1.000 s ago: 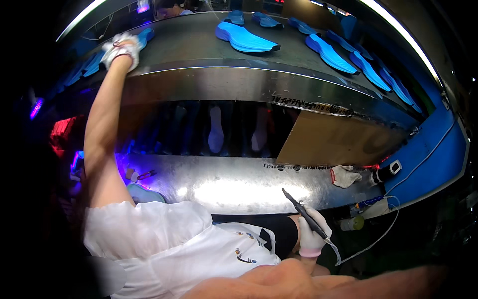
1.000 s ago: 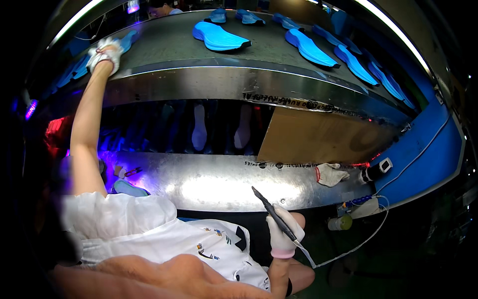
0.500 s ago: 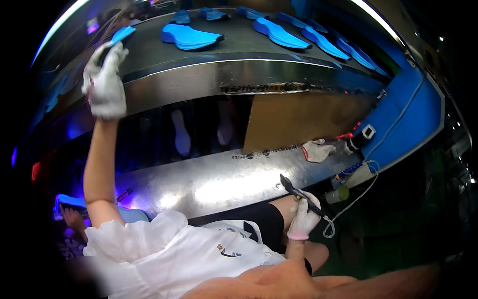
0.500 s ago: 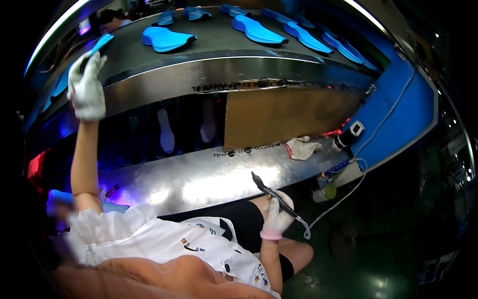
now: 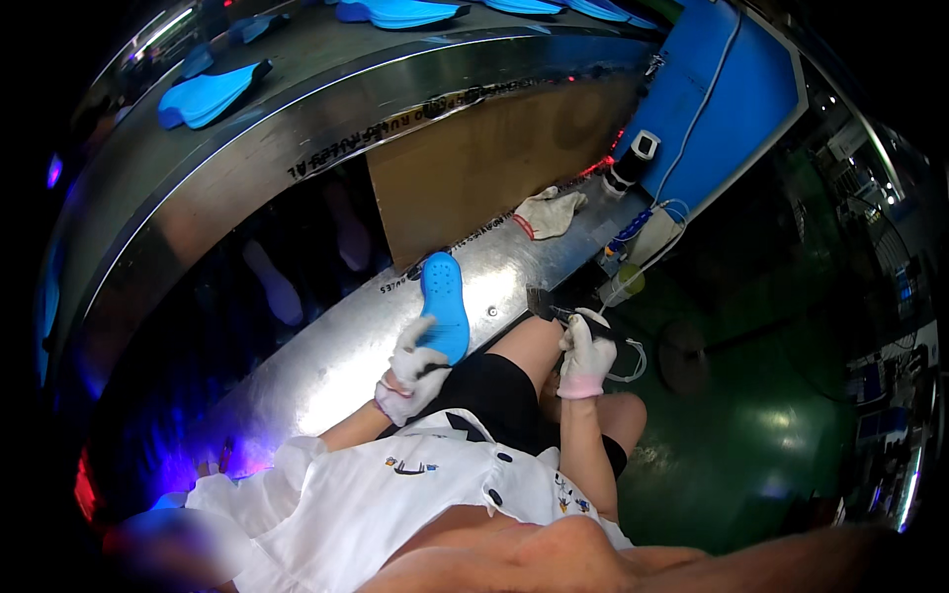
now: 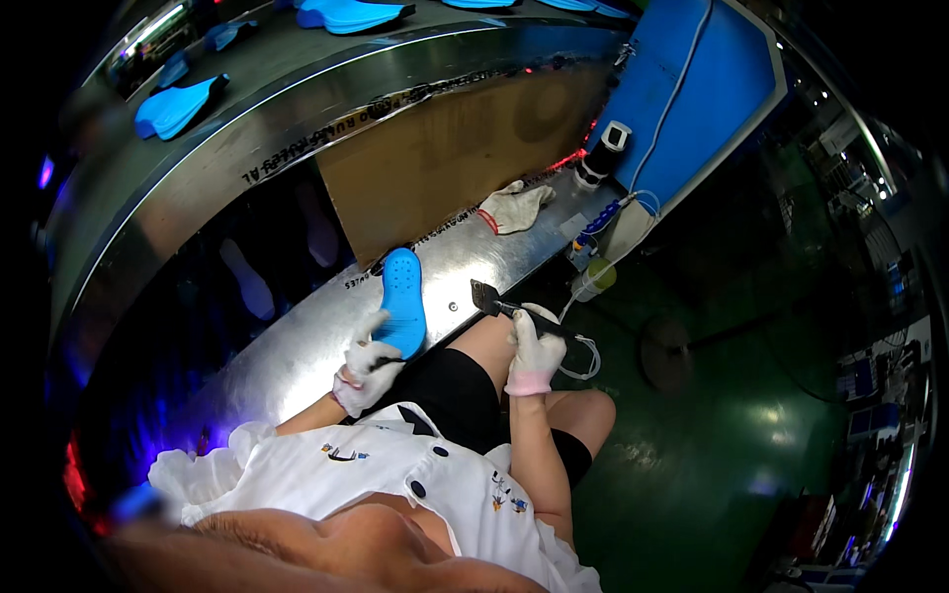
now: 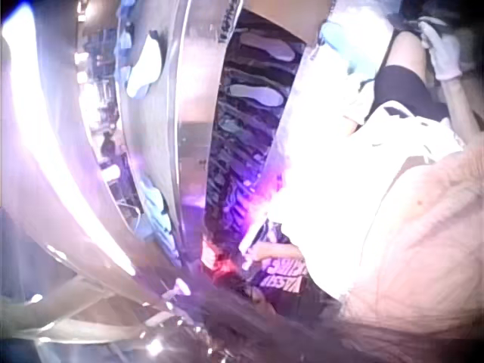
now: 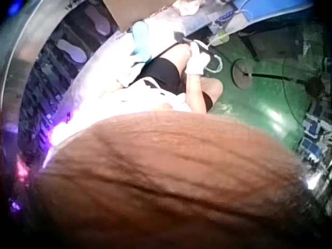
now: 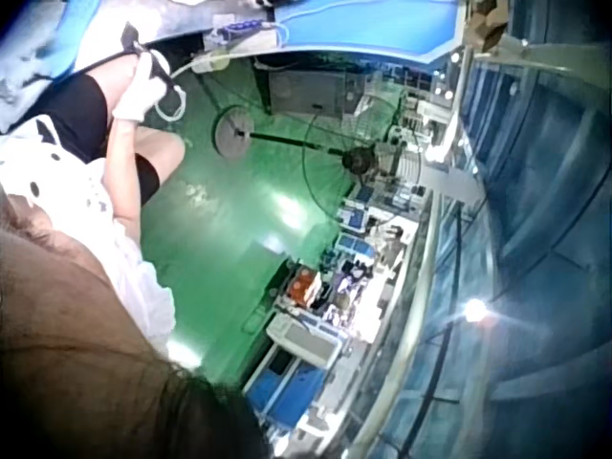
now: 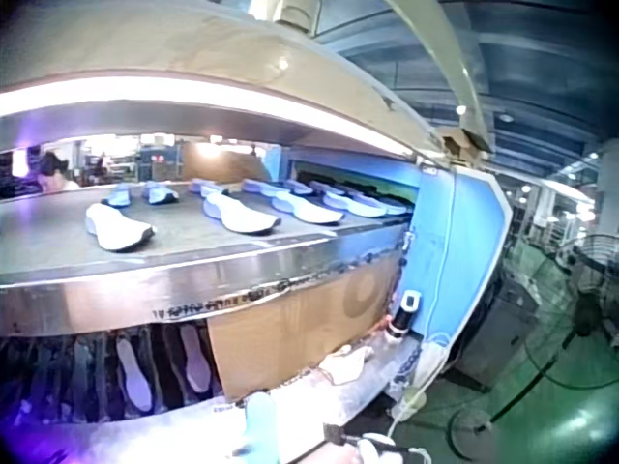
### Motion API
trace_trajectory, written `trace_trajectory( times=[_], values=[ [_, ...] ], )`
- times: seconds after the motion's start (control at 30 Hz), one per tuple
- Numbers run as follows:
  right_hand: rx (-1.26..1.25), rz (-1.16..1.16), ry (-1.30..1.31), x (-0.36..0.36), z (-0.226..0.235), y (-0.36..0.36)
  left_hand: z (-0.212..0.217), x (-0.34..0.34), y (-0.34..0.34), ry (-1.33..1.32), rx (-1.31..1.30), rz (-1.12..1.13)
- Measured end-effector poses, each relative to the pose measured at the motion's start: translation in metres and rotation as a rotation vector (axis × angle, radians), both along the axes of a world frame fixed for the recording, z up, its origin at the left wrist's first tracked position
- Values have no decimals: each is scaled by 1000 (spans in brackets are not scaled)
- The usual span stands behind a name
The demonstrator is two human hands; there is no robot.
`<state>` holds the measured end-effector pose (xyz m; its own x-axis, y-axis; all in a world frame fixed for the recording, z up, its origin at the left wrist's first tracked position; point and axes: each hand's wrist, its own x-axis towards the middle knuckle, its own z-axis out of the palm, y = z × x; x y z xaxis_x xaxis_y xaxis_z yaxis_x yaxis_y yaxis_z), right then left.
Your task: The person uses a black marking tool to mark the bottom of blue shoe soles held by hand and then places each sole onto a moving conveyor belt.
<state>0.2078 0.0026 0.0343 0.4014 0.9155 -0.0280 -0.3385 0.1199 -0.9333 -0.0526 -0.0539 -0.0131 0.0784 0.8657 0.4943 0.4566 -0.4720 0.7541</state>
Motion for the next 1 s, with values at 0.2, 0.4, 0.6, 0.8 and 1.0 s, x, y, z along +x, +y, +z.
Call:
trace_trajectory(
  times=[0.2,0.4,0.6,0.8,1.0],
  values=[
    [4,70,85,-8,-2,-2,1,-21,65,-1623,-867,-341],
    [-2,161,-74,-11,-16,-4,-30,9,73,-1881,-1197,-439],
    [-125,109,-811,-43,-19,40,-21,53,65,-1771,-1139,-635],
    [345,291,-1108,-65,45,-19,11,34,71,-1665,-830,-662],
    [540,187,-1022,-64,64,-5,8,59,53,-1931,-868,-792]
  ],
)
